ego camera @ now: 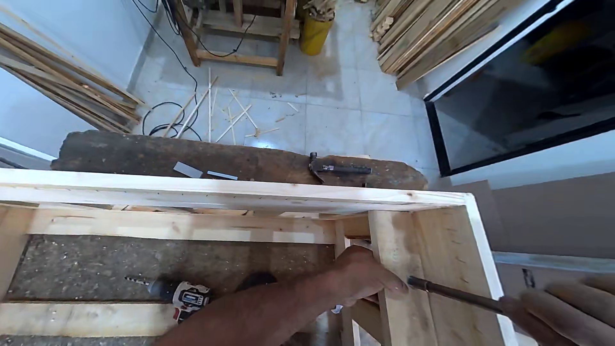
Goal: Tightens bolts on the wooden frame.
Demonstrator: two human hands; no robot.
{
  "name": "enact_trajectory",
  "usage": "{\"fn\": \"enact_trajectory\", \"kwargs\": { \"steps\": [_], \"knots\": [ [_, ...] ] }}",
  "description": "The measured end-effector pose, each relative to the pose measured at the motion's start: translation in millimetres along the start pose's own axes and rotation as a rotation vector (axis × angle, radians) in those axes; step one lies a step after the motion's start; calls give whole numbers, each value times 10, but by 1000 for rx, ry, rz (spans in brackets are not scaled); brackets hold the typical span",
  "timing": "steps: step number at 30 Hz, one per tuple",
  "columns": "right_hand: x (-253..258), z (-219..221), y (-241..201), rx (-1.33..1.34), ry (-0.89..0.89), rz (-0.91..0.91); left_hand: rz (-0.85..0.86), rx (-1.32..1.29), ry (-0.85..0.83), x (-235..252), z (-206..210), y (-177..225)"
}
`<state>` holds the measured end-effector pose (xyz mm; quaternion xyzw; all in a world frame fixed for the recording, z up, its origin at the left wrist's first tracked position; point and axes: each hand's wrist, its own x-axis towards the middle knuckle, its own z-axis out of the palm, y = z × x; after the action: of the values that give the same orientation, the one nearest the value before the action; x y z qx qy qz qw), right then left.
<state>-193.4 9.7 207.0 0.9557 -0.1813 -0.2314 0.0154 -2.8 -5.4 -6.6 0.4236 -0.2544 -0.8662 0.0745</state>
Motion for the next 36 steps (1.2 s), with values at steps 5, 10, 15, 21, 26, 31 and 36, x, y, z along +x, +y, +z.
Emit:
{"fn": "enact_trajectory", "kwargs": {
  "steps": [5,10,15,21,26,31,36],
  "knots": [
    [58,273,-177,197,46,396,8,27,11,16,29,-4],
    [478,202,-420,1064,-24,1447,58,60,-2,-55,-23,-8],
    [454,311,-681,497,257,1302,84,-9,4,-75,-15,-37],
    [-22,537,-558,65,319,530,67,-41,25,-66,-28,-29],
    [-142,594,-304,96,237,136,38,-58,27,-78,-31,5],
    [5,504,-100,21,284,-95,27,-47,56,-95,-6,33],
    [29,426,-19,15,232,-112,27,-40,53,-85,-15,14]
  ]
}}
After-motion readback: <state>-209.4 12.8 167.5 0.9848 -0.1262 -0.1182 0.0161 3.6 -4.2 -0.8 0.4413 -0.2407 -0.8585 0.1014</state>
